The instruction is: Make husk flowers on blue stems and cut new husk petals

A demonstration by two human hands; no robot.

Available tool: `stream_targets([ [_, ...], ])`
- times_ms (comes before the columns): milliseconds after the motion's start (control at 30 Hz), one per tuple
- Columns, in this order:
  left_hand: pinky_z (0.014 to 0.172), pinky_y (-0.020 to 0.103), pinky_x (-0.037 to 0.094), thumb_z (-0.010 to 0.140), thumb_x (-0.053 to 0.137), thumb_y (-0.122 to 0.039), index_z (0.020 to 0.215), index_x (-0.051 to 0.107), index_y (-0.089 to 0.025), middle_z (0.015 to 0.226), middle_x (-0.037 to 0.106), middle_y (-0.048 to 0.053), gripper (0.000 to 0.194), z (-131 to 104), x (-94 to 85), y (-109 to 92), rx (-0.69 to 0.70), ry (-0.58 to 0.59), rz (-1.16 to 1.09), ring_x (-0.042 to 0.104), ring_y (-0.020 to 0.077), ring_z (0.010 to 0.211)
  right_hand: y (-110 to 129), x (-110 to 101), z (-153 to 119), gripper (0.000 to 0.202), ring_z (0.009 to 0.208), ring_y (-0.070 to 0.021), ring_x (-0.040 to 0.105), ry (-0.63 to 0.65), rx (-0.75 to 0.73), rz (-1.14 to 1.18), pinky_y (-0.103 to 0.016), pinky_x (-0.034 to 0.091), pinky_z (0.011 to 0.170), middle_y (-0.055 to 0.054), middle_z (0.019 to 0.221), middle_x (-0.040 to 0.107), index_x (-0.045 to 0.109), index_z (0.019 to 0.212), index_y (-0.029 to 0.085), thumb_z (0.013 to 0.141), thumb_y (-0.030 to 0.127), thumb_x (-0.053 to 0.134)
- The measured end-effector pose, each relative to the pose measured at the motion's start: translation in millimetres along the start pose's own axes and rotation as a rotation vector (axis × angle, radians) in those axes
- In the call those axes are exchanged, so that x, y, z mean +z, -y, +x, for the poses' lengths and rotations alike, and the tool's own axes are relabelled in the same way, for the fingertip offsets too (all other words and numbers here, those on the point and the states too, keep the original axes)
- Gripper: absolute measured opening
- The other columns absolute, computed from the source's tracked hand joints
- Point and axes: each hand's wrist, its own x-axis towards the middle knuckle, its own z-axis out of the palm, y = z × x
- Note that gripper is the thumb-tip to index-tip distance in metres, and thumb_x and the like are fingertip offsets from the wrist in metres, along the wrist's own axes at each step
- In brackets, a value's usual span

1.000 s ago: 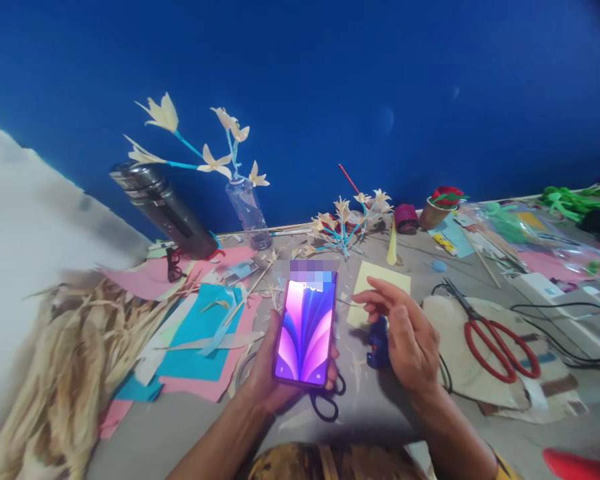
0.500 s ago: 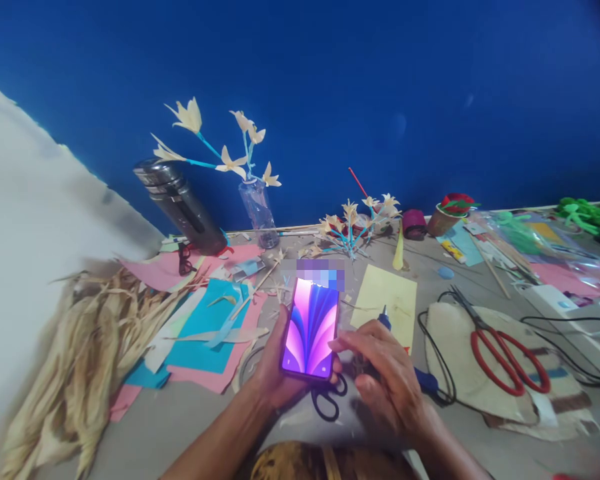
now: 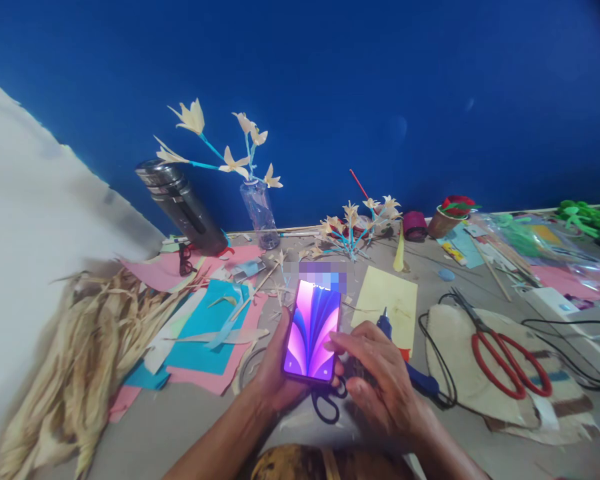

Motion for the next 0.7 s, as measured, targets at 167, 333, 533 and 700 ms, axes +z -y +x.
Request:
stream_targets([
  [167,0.066,0.041,0.054,0.085,0.04,-0.081,0.114,0.069,-0.006,0.091,0.073,0.019,0.086,0.0,-1.8,-0.4,-0.019,-0.045,0.03,0.071,0.0299,0.072,-12.2,-6.3,0.8,0.047,0.087,-0.0231,0.059,-0.361,0.193,-0.196,-0.039,0.051,0.074,-0.013,0.121,0.07,0.05,0.146,0.019,0.099,0.025,0.048],
  [333,0.067,0.041,0.055,0.085,0.043,-0.079,0.11,0.07,-0.005,0.092,0.073,0.02,0.083,-0.5,-4.4,-2.8,-0.016,-0.043,0.036,0.071,0.0304,0.074,-17.4,-17.9,-2.9,0.032,0.083,-0.0191,0.061,-0.586,0.343,-0.143,-0.034,0.051,0.075,-0.009,0.116,0.073,0.064,0.13,0.022,0.102,0.028,0.048],
  [533,0.067,0.042,0.055,0.083,0.042,-0.081,0.114,0.069,-0.007,0.093,0.074,0.02,0.084,1.5,-3.8,-3.8,-0.025,-0.037,0.008,0.072,0.0309,0.075,-19.1,-14.3,-15.1,0.028,0.09,-0.0208,0.068,-0.571,0.492,-0.105,-0.034,0.053,0.079,-0.009,0.108,0.077,0.068,0.121,0.021,0.1,0.034,0.055],
  [700,0.067,0.041,0.056,0.083,0.041,-0.082,0.112,0.069,-0.005,0.093,0.073,0.02,0.086,3.1,-6.8,-2.6,-0.028,-0.034,0.001,0.072,0.0302,0.075,-22.4,-11.3,-26.1,0.028,0.081,-0.0196,0.068,-0.569,0.551,-0.115,-0.033,0.054,0.073,-0.009,0.104,0.078,0.067,0.121,0.02,0.099,0.034,0.056],
])
